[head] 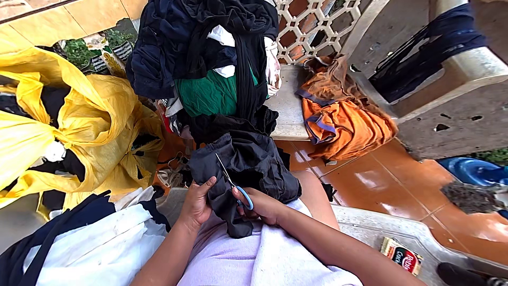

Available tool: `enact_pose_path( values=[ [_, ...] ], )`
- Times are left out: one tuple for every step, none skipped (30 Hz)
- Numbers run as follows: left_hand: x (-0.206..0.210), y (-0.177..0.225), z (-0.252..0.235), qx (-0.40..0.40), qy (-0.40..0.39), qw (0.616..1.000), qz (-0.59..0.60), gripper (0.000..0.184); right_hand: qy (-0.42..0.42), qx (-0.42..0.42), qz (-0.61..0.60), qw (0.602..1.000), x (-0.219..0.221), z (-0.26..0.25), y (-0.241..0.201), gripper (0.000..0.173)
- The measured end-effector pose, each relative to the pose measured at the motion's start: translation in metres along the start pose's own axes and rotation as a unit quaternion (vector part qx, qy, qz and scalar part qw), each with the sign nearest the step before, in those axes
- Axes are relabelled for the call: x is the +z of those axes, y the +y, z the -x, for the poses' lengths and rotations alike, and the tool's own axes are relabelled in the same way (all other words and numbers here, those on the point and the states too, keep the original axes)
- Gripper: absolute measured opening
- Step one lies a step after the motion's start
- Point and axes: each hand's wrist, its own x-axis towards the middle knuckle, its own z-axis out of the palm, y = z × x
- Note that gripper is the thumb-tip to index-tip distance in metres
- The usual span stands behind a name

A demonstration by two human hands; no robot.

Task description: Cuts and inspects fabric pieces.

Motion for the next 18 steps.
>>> enact_pose_path(
  values=[
    [-0.0006, -0.0006, -0.0001, 0.000, 0.001, 1.000, -0.004, 0.024, 0.001, 0.002, 0.003, 1.000, 0.0000, -0.0008, -0.0010, 0.034],
    [-0.0009, -0.0011, -0.0001, 0.000, 0.003, 1.000, -0.009, 0.024, 0.002, 0.003, 0.006, 1.000, -0.0001, -0.0016, -0.0019, 0.034],
    [-0.0007, -0.0011, 0.0002, -0.001, 0.005, 1.000, -0.015, 0.024, 0.003, 0.003, 0.009, 1.000, -0.0002, -0.0023, -0.0029, 0.035],
    [-0.0001, -0.0006, 0.0008, -0.003, 0.008, 1.000, -0.020, 0.024, 0.004, 0.002, 0.011, 1.000, -0.0002, -0.0028, -0.0039, 0.035],
    [0.0004, -0.0002, 0.0012, -0.003, 0.009, 1.000, -0.022, 0.024, 0.007, 0.002, 0.012, 1.000, -0.0002, -0.0035, -0.0044, 0.035],
    [0.0006, 0.0001, 0.0016, -0.004, 0.011, 1.000, -0.020, 0.024, 0.008, 0.001, 0.012, 1.000, -0.0004, -0.0042, -0.0044, 0.036],
    [0.0006, 0.0003, 0.0020, -0.003, 0.012, 1.000, -0.017, 0.023, 0.009, 0.000, 0.014, 1.000, -0.0006, -0.0046, -0.0046, 0.036],
    [0.0004, 0.0004, 0.0022, -0.003, 0.013, 1.000, -0.016, 0.023, 0.012, -0.001, 0.014, 1.000, -0.0005, -0.0048, -0.0048, 0.035],
    [-0.0003, 0.0005, 0.0023, -0.003, 0.011, 1.000, -0.016, 0.024, 0.017, -0.004, 0.012, 1.000, -0.0001, -0.0046, -0.0050, 0.033],
    [-0.0010, 0.0006, 0.0023, -0.004, 0.010, 1.000, -0.015, 0.024, 0.022, -0.010, 0.009, 1.000, 0.0002, -0.0045, -0.0048, 0.031],
    [-0.0018, 0.0008, 0.0025, -0.006, 0.010, 1.000, -0.015, 0.024, 0.024, -0.016, 0.005, 1.000, 0.0002, -0.0042, -0.0044, 0.029],
    [-0.0026, 0.0013, 0.0028, -0.008, 0.010, 1.000, -0.015, 0.025, 0.024, -0.019, 0.003, 1.000, -0.0002, -0.0039, -0.0038, 0.028],
    [-0.0034, 0.0019, 0.0032, -0.011, 0.010, 1.000, -0.016, 0.025, 0.022, -0.022, 0.002, 1.000, -0.0007, -0.0036, -0.0034, 0.028],
    [-0.0042, 0.0026, 0.0036, -0.015, 0.010, 1.000, -0.017, 0.025, 0.017, -0.022, 0.001, 1.000, -0.0015, -0.0033, -0.0032, 0.028],
    [-0.0053, 0.0029, 0.0041, -0.018, 0.008, 1.000, -0.018, 0.025, 0.014, -0.021, 0.003, 1.000, -0.0022, -0.0027, -0.0032, 0.028],
    [-0.0066, 0.0029, 0.0047, -0.021, 0.003, 1.000, -0.019, 0.026, 0.011, -0.019, 0.002, 1.000, -0.0029, -0.0022, -0.0032, 0.029],
    [-0.0078, 0.0026, 0.0055, -0.024, -0.004, 0.999, -0.022, 0.027, 0.009, -0.014, 0.000, 1.000, -0.0034, -0.0017, -0.0034, 0.029],
    [-0.0089, 0.0019, 0.0067, -0.028, -0.016, 0.999, -0.026, 0.029, 0.007, -0.009, -0.001, 1.000, -0.0037, -0.0013, -0.0041, 0.030]
  ],
)
